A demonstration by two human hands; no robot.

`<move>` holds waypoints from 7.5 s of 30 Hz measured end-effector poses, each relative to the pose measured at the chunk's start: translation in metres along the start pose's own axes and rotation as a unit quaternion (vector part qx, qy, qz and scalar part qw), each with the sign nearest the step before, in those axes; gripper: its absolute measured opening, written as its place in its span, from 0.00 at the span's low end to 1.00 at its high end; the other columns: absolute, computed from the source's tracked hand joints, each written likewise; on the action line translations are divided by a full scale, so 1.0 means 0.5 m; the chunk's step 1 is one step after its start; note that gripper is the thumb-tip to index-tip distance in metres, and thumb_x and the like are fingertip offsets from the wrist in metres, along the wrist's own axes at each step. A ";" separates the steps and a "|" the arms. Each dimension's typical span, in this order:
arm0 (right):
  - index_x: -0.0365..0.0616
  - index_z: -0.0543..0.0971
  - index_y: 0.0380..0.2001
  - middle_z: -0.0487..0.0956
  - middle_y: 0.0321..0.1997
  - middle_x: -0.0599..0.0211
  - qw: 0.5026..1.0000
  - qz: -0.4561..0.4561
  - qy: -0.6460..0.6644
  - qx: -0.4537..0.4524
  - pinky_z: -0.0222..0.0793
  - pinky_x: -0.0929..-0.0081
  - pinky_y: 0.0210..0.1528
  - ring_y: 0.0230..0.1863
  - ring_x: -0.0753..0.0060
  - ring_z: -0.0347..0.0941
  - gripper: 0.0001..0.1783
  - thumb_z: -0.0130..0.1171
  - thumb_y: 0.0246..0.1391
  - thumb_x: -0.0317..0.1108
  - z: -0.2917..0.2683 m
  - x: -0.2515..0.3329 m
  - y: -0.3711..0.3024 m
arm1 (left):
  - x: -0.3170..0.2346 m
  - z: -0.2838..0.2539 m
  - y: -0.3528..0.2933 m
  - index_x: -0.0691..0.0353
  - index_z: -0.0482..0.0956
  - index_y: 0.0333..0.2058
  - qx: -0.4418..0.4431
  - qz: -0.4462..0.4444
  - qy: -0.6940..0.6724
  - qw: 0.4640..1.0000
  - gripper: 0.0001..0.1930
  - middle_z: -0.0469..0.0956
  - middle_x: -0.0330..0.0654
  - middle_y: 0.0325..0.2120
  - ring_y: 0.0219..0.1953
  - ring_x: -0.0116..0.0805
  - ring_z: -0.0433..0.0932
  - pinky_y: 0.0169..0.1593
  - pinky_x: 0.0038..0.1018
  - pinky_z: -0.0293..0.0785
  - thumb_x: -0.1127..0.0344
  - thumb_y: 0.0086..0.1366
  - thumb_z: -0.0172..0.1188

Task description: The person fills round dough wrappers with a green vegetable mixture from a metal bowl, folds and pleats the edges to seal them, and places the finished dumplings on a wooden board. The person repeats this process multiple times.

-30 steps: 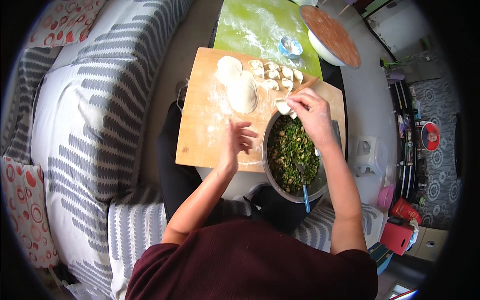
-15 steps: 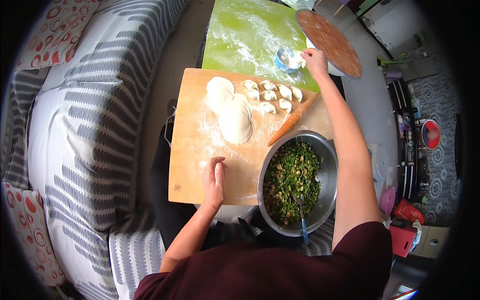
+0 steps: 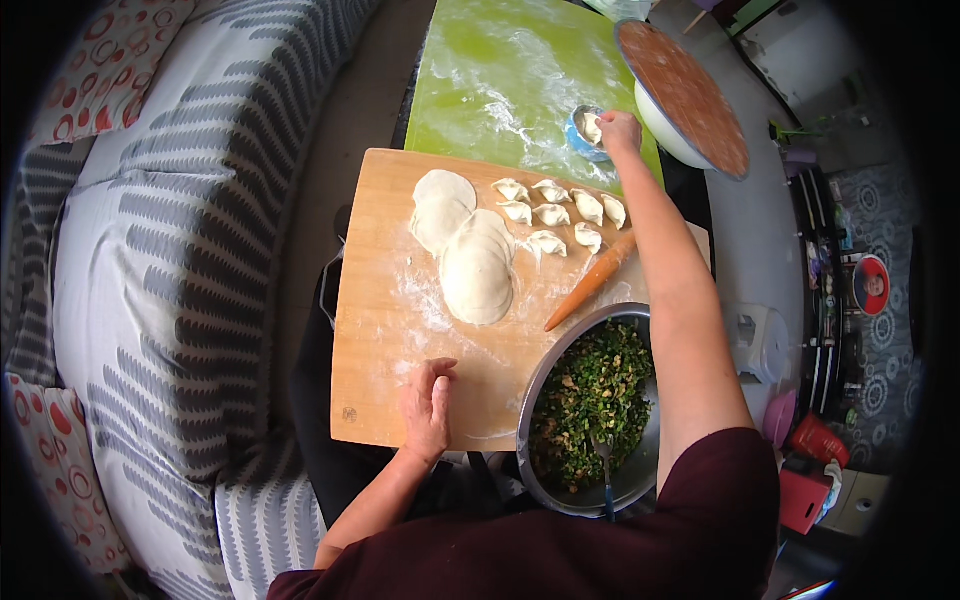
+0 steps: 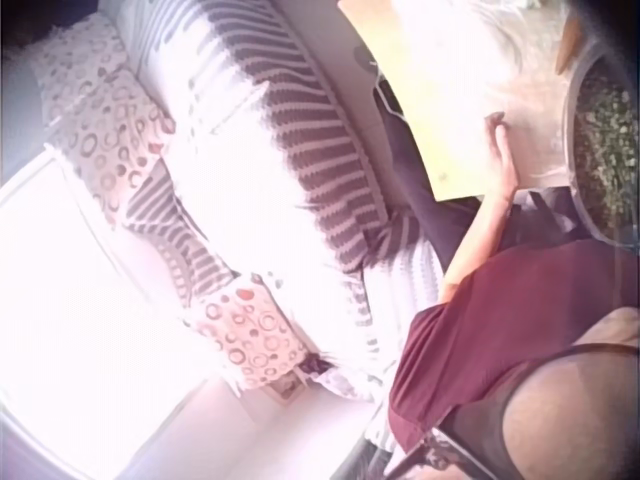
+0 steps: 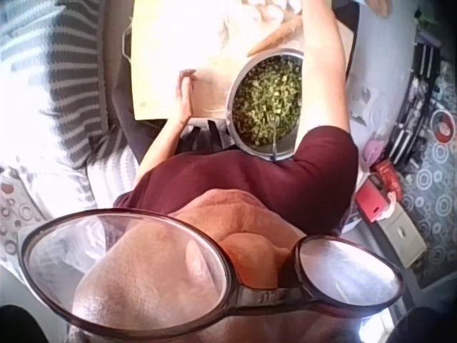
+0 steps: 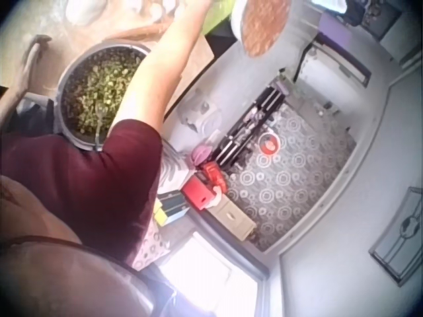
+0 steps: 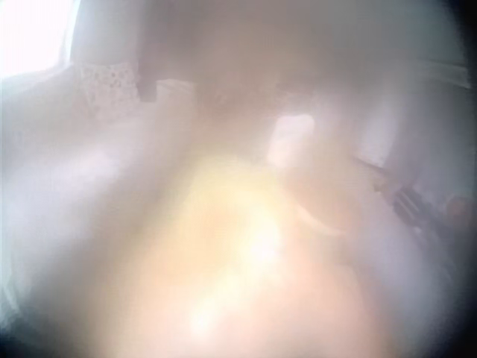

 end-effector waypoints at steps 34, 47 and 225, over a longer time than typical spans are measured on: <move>0.39 0.80 0.32 0.79 0.30 0.69 0.801 -0.273 0.071 0.527 0.70 0.77 0.39 0.34 0.78 0.73 0.08 0.64 0.47 0.28 0.064 0.330 -0.527 | -0.014 -0.001 0.005 0.62 0.76 0.41 -0.004 -0.014 0.007 1.000 0.13 0.78 0.49 0.33 0.36 0.49 0.76 0.41 0.37 0.70 0.61 0.69 0.48; 0.38 0.76 0.28 0.78 0.28 0.67 0.834 -0.311 0.011 0.455 0.69 0.75 0.36 0.32 0.75 0.73 0.07 0.62 0.46 0.28 0.041 0.324 -0.566 | -0.034 -0.006 0.004 0.61 0.75 0.40 -0.018 0.031 0.025 0.999 0.13 0.76 0.50 0.30 0.34 0.51 0.75 0.38 0.40 0.69 0.59 0.70 0.47; 0.41 0.80 0.44 0.82 0.36 0.52 0.990 0.077 -0.025 0.112 0.74 0.64 0.43 0.39 0.54 0.80 0.13 0.56 0.57 0.33 -0.566 -0.230 -0.941 | -0.213 0.256 -0.176 0.66 0.67 0.53 0.202 -0.251 -0.488 0.812 0.18 0.74 0.46 0.48 0.50 0.35 0.75 0.55 0.34 0.73 0.59 0.74 0.41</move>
Point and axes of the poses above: each hand's wrist, its own y-axis towards the middle knuckle, its own z-axis out of the palm, x = y × z, the point moved 9 cm from there along y, towards the middle knuckle
